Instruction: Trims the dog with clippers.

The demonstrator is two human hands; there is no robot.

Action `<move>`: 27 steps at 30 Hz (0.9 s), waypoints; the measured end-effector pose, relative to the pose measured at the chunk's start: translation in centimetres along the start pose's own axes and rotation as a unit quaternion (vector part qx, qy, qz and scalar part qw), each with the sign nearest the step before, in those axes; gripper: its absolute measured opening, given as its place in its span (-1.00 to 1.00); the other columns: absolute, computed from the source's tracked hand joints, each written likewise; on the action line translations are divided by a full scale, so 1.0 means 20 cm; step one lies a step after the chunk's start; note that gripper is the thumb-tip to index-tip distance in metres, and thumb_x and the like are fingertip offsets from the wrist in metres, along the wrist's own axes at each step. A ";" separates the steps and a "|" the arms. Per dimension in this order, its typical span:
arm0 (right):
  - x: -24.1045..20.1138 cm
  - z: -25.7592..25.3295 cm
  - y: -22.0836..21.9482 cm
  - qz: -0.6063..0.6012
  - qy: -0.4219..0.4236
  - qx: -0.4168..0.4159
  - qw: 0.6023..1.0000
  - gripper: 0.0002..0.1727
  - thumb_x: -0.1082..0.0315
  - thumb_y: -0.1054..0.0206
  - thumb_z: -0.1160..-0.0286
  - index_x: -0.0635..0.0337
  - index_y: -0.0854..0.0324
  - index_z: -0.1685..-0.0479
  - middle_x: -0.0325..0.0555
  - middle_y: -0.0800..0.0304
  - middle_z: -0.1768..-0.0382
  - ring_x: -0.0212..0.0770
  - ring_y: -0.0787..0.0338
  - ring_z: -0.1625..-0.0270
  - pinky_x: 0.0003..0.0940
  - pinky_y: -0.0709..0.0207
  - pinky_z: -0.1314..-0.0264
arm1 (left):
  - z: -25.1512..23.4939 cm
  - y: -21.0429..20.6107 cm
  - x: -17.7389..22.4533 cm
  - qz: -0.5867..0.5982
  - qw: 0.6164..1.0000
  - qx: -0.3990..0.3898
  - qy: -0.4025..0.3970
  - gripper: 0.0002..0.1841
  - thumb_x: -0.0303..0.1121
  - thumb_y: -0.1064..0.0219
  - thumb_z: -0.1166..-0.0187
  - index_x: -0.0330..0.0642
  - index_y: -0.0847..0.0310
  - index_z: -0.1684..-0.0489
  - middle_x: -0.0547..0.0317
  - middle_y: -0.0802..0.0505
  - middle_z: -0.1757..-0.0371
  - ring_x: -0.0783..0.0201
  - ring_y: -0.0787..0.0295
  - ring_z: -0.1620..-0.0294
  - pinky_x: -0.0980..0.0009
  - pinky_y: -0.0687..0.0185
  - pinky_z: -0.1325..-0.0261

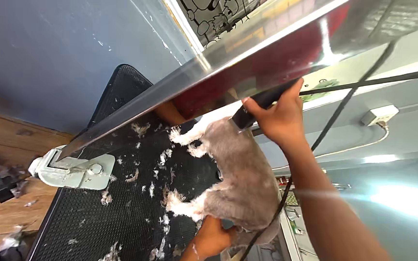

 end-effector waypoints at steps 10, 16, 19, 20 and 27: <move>-0.12 -0.03 -0.32 0.102 0.060 -0.156 0.981 0.10 -0.22 -0.56 -0.19 0.29 -0.13 -0.63 0.15 -0.75 0.23 0.22 -0.82 0.11 0.30 -0.63 0.11 | 0.00 0.01 0.00 -0.037 0.998 -0.024 0.050 -0.54 -0.32 -0.55 -0.41 -0.39 -0.70 -0.24 -0.08 -0.87 -0.19 0.27 -0.78 -0.31 0.25 -0.59 -0.49; -0.34 0.23 -0.56 0.233 0.201 -0.333 0.891 -0.14 -0.03 -0.54 -0.34 0.24 -0.24 -0.54 0.08 -0.72 0.35 0.22 -0.81 0.23 0.19 -0.62 0.23 | -0.01 0.00 -0.01 -0.026 0.999 -0.016 0.018 -0.53 -0.33 -0.56 -0.39 -0.41 -0.70 -0.23 -0.05 -0.87 -0.18 0.36 -0.77 -0.31 0.34 -0.60 -0.49; -0.36 0.25 -0.60 0.239 0.237 -0.368 0.867 -0.17 -0.05 -0.53 -0.37 0.18 -0.24 -0.51 0.01 -0.70 0.35 0.13 -0.80 0.23 0.11 -0.64 0.20 | -0.01 0.01 -0.01 -0.027 1.000 -0.010 0.007 -0.52 -0.34 -0.57 -0.37 -0.43 -0.69 -0.23 -0.06 -0.87 -0.18 0.35 -0.77 -0.31 0.35 -0.59 -0.49; -0.37 0.22 -0.57 0.224 0.228 -0.352 0.880 -0.15 -0.04 -0.54 -0.35 0.21 -0.24 -0.55 0.05 -0.71 0.37 0.17 -0.80 0.25 0.16 -0.63 0.23 | -0.01 0.01 -0.01 -0.027 1.000 -0.011 0.009 -0.52 -0.33 -0.57 -0.37 -0.43 -0.69 -0.23 -0.06 -0.87 -0.17 0.36 -0.77 -0.31 0.35 -0.59 -0.49; -0.33 0.29 -0.61 0.221 0.216 -0.373 0.875 -0.13 0.08 -0.57 -0.30 0.27 -0.22 -0.56 0.15 -0.75 0.27 0.25 -0.82 0.19 0.25 -0.66 0.19 | -0.02 0.02 -0.01 -0.022 0.999 -0.012 0.019 -0.54 -0.35 -0.56 -0.38 -0.44 -0.69 -0.22 -0.02 -0.87 -0.16 0.44 -0.76 -0.28 0.43 -0.59 -0.47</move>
Point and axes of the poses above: each hand's wrist, its own z-axis away from the middle knuckle, its own y-axis out of the back of the hand, x = y × z, the point moved 7 cm from there along -z, towards the middle knuckle
